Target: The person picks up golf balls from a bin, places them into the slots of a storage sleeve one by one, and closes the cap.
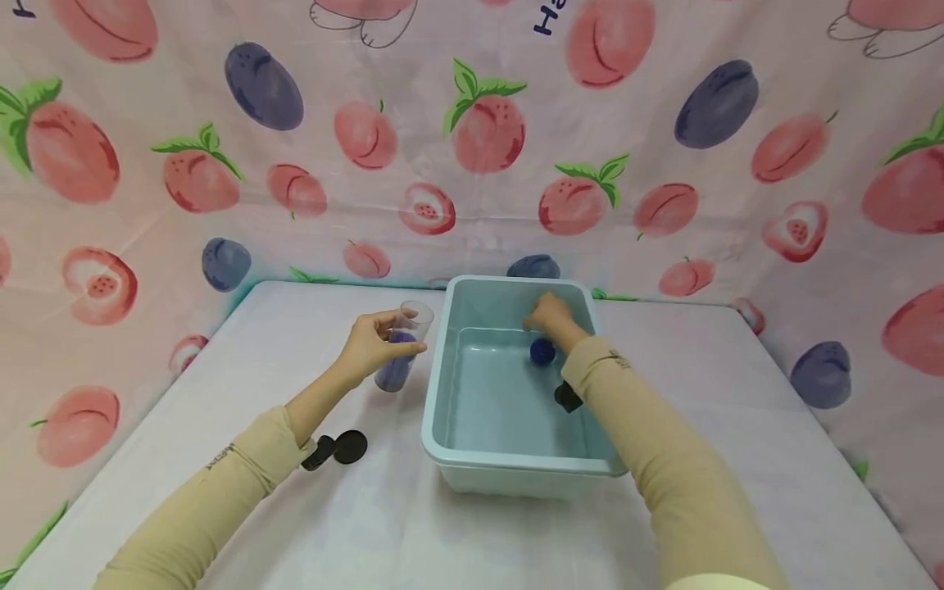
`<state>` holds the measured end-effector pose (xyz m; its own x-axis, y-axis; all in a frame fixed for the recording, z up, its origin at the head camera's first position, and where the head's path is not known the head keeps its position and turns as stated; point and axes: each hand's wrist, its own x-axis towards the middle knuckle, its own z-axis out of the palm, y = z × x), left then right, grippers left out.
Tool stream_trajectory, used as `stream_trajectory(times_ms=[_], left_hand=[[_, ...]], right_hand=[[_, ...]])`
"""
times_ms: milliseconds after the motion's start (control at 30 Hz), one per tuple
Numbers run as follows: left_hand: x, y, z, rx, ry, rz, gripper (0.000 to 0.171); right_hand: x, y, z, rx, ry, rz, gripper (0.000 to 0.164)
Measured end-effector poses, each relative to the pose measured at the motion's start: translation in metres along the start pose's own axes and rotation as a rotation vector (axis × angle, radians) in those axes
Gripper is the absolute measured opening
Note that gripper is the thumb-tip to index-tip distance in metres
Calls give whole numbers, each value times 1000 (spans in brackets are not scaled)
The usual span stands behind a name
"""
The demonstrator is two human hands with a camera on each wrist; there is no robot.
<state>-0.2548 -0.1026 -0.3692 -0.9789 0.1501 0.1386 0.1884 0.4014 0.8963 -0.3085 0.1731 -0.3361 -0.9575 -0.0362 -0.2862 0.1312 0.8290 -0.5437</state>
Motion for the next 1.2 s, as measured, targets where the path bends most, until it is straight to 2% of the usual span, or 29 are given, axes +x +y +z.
stream_trajectory(times_ms=[133, 300, 433, 633, 800, 967, 1200], left_hand=[[2, 1, 0, 24, -13, 1, 43], [1, 2, -2, 37, -11, 15, 42], [-1, 1, -2, 35, -9, -3, 40], [-3, -2, 0, 37, -32, -12, 42], [-2, -1, -4, 47, -9, -9, 42], [1, -1, -7, 30, 0, -6, 40], [-2, -1, -2, 5, -16, -7, 32]], right_hand=[[6, 1, 2, -19, -5, 23, 28], [11, 0, 8, -2, -46, 58, 37], [13, 0, 11, 9, -65, 68, 40], [11, 2, 14, -42, -70, 17, 42], [13, 0, 17, -56, -20, -12, 31], [18, -2, 23, -86, 8, 31, 27], [18, 0, 32, -213, -70, 113, 41]])
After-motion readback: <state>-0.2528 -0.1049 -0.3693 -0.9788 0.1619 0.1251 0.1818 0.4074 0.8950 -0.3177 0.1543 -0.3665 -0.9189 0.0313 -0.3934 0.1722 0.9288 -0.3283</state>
